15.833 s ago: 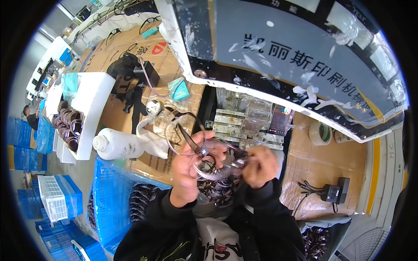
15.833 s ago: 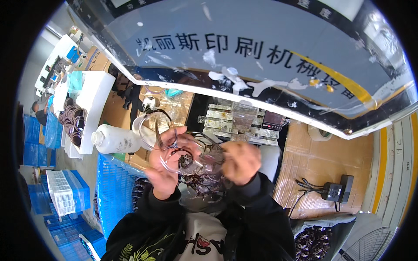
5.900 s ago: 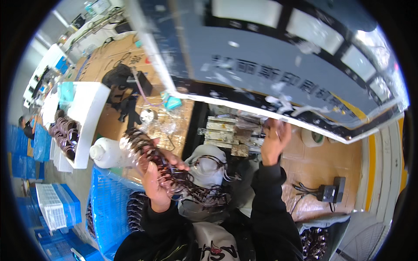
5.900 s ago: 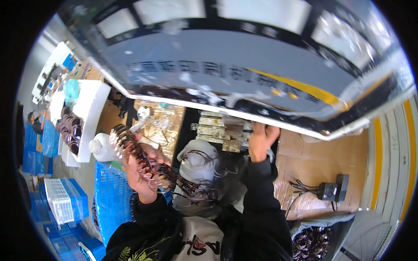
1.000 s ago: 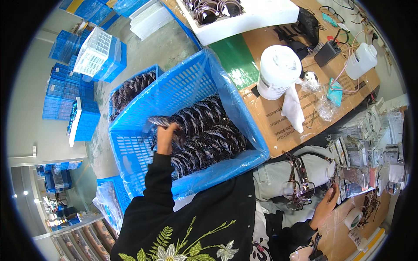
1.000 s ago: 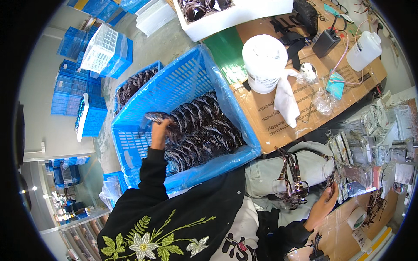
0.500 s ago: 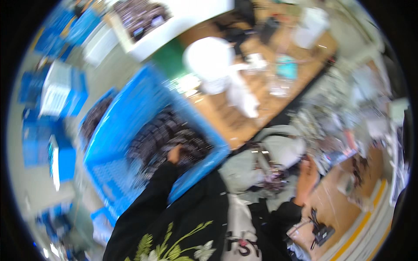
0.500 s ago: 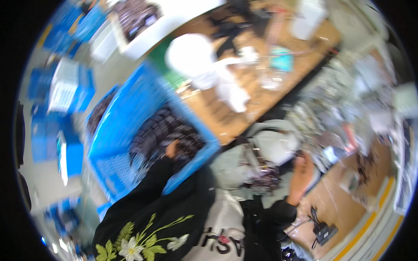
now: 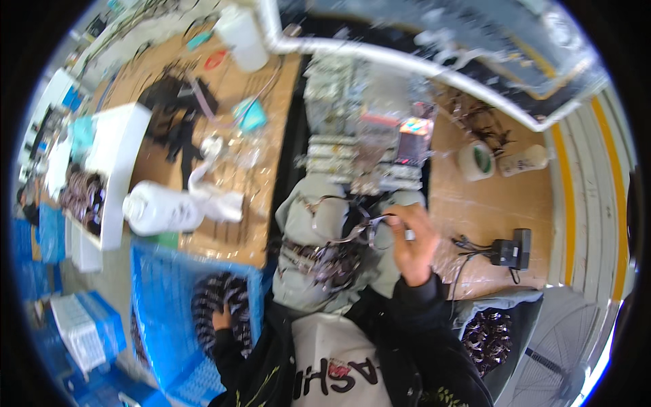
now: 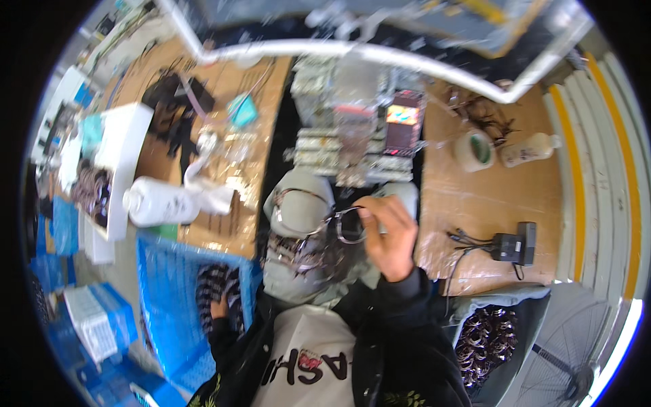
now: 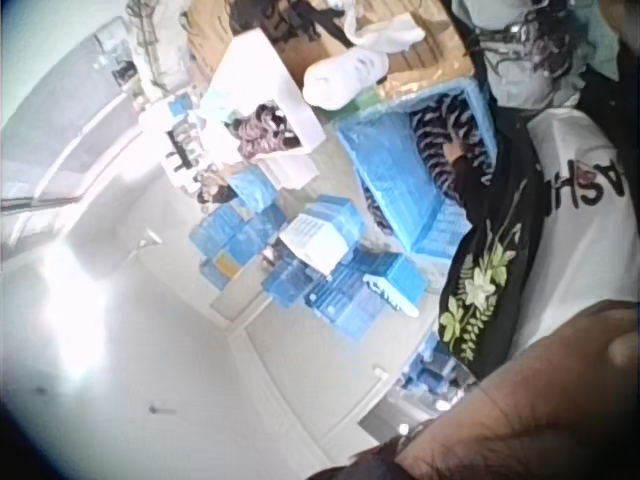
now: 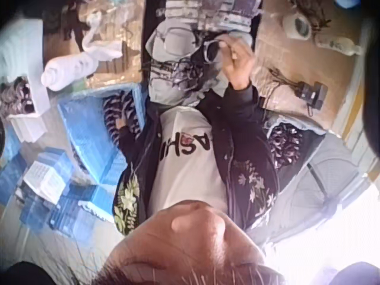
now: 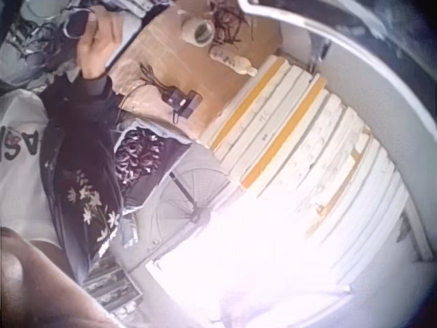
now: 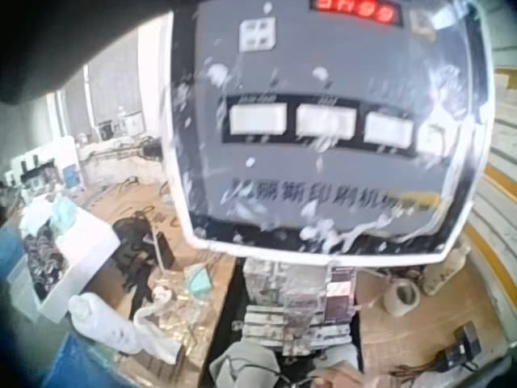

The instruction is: The person repeatedly picks up coiled sunglasses frames from a blue basket, separates them, and assembles them by hand. They then place the assembled units into a gray bin to the right. The process is continuous and repetitive.

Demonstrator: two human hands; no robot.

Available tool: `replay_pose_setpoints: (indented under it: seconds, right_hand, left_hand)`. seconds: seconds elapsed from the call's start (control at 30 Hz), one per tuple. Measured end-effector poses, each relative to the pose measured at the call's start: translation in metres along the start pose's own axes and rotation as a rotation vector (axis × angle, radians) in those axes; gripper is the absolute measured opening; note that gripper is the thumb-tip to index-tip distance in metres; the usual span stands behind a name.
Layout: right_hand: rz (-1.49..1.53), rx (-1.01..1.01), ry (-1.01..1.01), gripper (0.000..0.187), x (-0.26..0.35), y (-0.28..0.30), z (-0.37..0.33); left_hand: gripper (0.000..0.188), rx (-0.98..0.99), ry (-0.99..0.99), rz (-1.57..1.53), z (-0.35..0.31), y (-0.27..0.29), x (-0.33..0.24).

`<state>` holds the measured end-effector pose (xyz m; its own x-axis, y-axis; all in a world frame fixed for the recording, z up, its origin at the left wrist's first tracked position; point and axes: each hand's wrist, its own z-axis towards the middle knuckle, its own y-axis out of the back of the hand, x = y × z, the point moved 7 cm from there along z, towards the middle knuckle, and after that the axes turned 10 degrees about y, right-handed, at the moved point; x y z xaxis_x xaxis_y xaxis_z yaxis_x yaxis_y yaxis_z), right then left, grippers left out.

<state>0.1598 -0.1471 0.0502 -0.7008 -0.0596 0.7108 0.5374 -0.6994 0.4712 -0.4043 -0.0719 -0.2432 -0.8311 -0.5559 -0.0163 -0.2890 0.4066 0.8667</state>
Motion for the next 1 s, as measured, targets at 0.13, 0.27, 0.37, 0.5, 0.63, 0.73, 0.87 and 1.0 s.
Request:
replay_pose_setpoints:
  seconds: [0.13,0.27,0.37,0.5,0.63,0.73,0.87,1.0]
  right_hand:
    - [0.085,0.042,0.167,0.012,0.014,-0.001,-0.014]
    - [0.079,0.091,0.189,0.014,0.011,-0.020,-0.027]
    - [0.019,0.010,0.274,0.016,0.014,-0.013,-0.035]
    - [-0.056,-0.216,0.239,0.018,0.005,0.017,-0.045]
    - [-0.059,-0.222,0.193,0.022,-0.013,0.011,-0.049]
    - [0.066,-0.115,0.185,0.023,-0.022,-0.017,-0.052]
    - [0.111,-0.092,0.259,0.027,-0.027,-0.020,-0.058]
    - [0.150,-0.175,0.273,0.028,-0.038,-0.009,-0.062]
  left_hand:
    - [0.069,-0.145,-0.541,-0.521,-0.107,0.109,-0.096]
    - [0.079,0.007,-1.087,-0.567,-0.221,0.138,-0.208]
    - [0.089,-0.008,-1.326,-0.356,-0.266,0.116,-0.272]
    - [0.095,-0.066,-1.529,-0.500,-0.280,0.106,-0.303]
    - [0.100,0.077,-1.512,-0.609,-0.272,0.090,-0.313]
    - [0.104,0.216,-1.468,-0.658,-0.264,0.082,-0.315]
    - [0.111,0.095,-1.478,-0.550,-0.255,0.090,-0.304]
    - [0.107,0.062,-1.350,-0.648,-0.230,0.111,-0.279]
